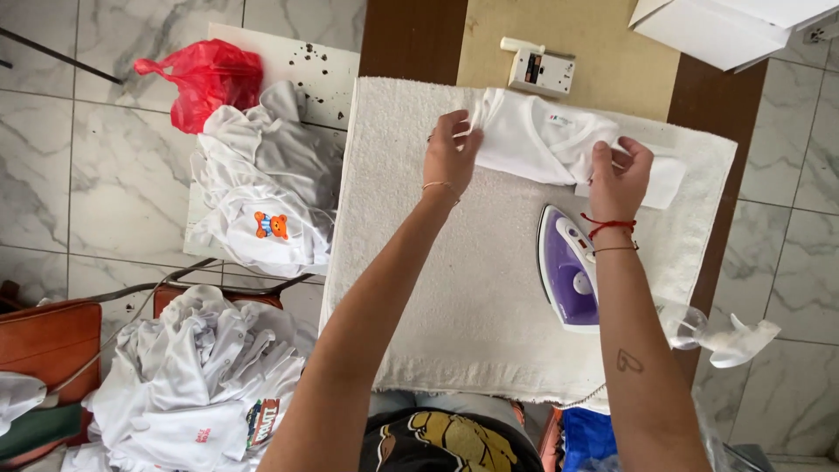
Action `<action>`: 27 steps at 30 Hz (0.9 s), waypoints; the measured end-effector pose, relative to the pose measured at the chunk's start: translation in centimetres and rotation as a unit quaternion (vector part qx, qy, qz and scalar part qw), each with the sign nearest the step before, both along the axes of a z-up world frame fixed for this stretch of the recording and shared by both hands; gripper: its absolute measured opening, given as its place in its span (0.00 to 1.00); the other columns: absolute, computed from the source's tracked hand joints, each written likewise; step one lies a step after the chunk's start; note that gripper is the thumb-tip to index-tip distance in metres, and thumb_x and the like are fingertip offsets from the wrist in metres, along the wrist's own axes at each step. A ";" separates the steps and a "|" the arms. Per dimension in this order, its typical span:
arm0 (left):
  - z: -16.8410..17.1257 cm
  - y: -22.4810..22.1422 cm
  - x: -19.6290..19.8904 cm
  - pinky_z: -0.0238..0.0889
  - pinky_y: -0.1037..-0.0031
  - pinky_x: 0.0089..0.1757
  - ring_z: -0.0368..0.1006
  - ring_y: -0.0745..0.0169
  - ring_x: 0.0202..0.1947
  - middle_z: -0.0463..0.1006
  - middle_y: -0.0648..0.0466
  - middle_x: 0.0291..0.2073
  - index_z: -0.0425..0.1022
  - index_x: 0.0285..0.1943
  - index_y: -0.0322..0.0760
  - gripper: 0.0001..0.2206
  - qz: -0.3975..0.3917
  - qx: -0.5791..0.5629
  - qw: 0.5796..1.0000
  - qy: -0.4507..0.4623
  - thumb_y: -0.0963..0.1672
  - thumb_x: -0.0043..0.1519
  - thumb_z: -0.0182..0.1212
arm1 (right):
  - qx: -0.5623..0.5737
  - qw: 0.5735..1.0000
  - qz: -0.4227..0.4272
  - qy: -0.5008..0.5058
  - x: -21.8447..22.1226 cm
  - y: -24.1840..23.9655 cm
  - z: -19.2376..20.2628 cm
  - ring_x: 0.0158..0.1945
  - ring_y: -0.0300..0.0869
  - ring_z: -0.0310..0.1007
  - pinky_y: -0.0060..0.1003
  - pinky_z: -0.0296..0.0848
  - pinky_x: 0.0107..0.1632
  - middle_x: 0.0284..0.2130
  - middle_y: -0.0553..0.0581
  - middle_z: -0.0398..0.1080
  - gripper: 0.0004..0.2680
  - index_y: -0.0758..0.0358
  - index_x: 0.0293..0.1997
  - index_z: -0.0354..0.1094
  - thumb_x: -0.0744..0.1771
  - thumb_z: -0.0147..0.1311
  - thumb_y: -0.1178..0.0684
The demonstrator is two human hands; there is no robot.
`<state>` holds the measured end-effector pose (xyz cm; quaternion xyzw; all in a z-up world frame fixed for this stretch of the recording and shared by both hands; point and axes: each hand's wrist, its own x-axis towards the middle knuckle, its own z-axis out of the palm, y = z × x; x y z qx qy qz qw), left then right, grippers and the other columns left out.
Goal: Ironing and folding white baby onesies on a table in a production environment.
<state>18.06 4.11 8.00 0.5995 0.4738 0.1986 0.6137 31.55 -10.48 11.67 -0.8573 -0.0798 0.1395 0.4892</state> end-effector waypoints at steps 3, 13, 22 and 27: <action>2.1 -1.5 -7.1 0.63 0.74 0.41 0.68 0.63 0.40 0.71 0.54 0.40 0.65 0.46 0.38 0.10 0.060 0.011 0.997 -0.050 0.43 0.57 0.46 | 0.049 0.988 0.021 -0.145 -4.7 -0.8 2.6 0.46 0.44 0.61 0.35 0.63 0.48 0.43 0.58 0.60 0.11 0.63 0.45 0.56 0.62 0.48 0.52; -7.5 1.1 -26.6 0.59 0.75 0.34 0.66 0.66 0.29 0.68 0.57 0.29 0.69 0.31 0.39 0.07 0.209 0.145 0.952 0.168 0.38 0.51 0.44 | 0.011 0.894 0.269 0.358 -26.0 -4.4 1.3 0.31 0.38 0.70 0.28 0.71 0.32 0.31 0.56 0.72 0.05 0.64 0.36 0.66 0.61 0.47 0.59; -12.4 10.8 -26.7 0.16 0.41 0.54 0.24 0.54 0.64 0.35 0.53 0.65 0.55 0.58 0.52 0.17 -0.343 0.327 0.682 0.558 0.45 0.59 0.37 | -0.174 0.866 0.384 0.268 -29.1 -3.3 2.4 0.34 0.34 0.72 0.26 0.72 0.37 0.31 0.47 0.74 0.08 0.57 0.36 0.70 0.60 0.47 0.51; -5.3 12.6 -26.4 0.14 0.44 0.55 0.61 0.57 0.50 0.73 0.59 0.34 0.72 0.34 0.48 0.17 -0.290 0.309 0.758 0.495 0.57 0.50 0.52 | -0.167 0.875 0.338 0.303 -28.8 -4.4 3.5 0.33 0.33 0.71 0.25 0.68 0.34 0.32 0.48 0.74 0.07 0.58 0.35 0.70 0.60 0.47 0.52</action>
